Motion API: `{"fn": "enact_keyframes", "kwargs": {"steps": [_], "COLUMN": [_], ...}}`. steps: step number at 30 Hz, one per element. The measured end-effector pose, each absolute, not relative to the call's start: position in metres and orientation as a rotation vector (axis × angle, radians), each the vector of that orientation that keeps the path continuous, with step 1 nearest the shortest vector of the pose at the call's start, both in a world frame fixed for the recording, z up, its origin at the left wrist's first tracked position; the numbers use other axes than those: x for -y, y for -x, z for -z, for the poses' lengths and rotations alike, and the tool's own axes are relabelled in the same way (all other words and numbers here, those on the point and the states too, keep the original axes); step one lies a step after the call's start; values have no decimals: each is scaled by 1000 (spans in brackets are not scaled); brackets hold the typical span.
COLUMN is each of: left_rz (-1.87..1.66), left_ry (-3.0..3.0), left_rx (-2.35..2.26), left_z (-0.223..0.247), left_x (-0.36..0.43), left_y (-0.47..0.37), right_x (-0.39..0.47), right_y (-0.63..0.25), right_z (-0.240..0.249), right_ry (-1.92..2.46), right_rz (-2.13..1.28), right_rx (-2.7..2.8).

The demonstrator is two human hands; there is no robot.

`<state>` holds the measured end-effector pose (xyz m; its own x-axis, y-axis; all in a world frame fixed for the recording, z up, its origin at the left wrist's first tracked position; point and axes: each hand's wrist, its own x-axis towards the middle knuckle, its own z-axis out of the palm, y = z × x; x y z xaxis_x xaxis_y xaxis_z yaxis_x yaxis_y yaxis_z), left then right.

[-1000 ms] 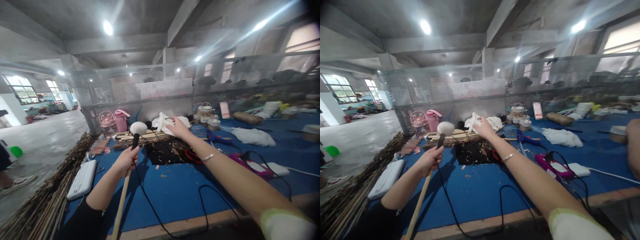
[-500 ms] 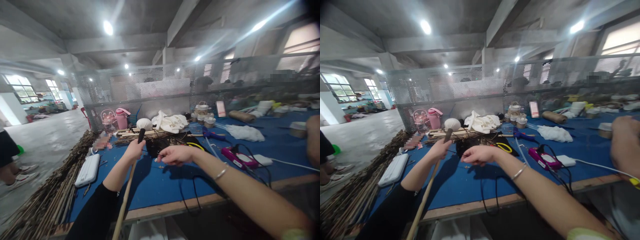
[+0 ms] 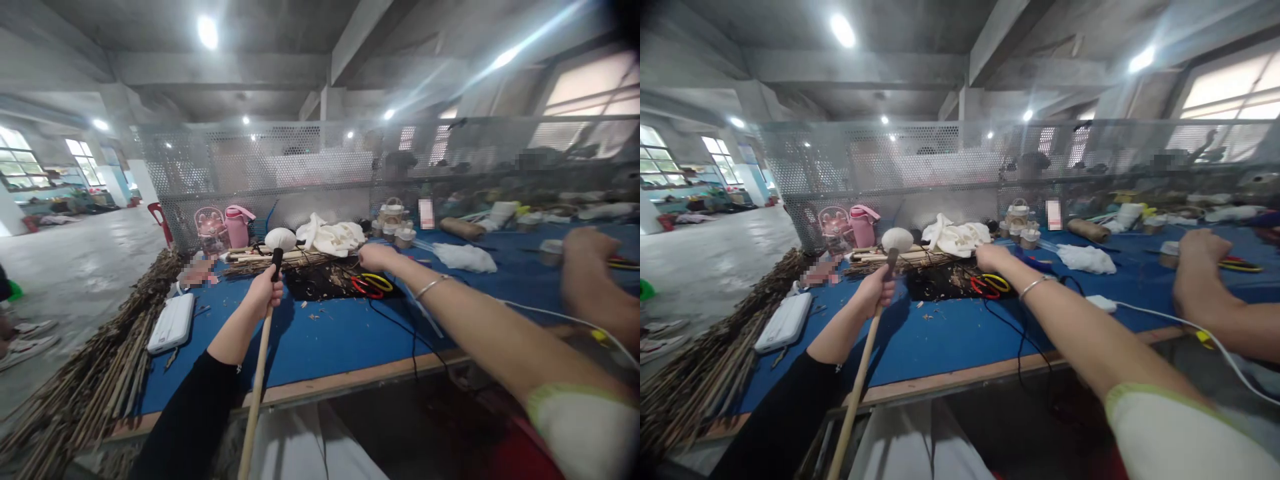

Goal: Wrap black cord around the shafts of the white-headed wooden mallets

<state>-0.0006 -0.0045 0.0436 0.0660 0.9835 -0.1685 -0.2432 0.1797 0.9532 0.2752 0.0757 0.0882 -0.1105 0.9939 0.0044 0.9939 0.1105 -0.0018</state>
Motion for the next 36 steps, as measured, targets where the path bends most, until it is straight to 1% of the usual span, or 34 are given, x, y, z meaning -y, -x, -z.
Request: {"fn": "enact_keyframes", "kwargs": {"steps": [3,5,6,7,9,11,12,13,14,15,18,20,22,27,31,33,36], "left_rz": [-1183,-1208,-1218,-1227,-1230,-1231,-1230,-1234,-1242,-1258,-1304,-1329,-1347,-1369,-1412,-1419,-1393], "left_ry": [-926,-986,-1016,-1037,-1056,-1065,-1070,-1073,-1074,-1071,-1015,-925,-834,-758,-741,-734,-760], "left_rx": [-986,-985,-1000,-1019,-1062,-1091,-1093,-1090,-1090,-1100,-1146,-1133,-1067,-926,-869,-856,-832], "left_z": [-44,-43,-42,-40,-36,-31,-29,-27,-26,-25,-25,-27,-30,-36,-35,-33,-31], "left_x": [6,8,8,9,9,7,7,6,5,4,1,0,0,1,2,2,3], "left_y": [1,-1,-2,-4,-8,-11,-12,-12,-12,-12,-10,-10,-9,-9,-11,-13,-16], "right_x": [-75,-74,-72,-69,-59,-47,-41,-36,-31,-28,-23,-23,-24,-29,-35,-38,-41], "right_y": [-251,-228,-215,-200,-168,-140,-130,-124,-121,-120,-130,-138,-143,-149,-152,-154,-156], "right_z": [-61,-54,-53,-52,-47,-39,-34,-28,-23,-19,-13,-15,-18,-24,-22,-20,-17], "right_ry": [2142,2014,1882,1703,1308,1045,959,909,894,910,1009,1011,950,750,774,835,884], "right_rz": [-1,-31,-120,-279,-805,-1321,-1476,-1552,-1544,-1453,-975,-757,-706,-820,-858,-777,-558], "right_rx": [2296,2289,2262,2200,1973,1774,1747,1764,1808,1861,1941,1949,1974,2023,1992,1990,2053]}}
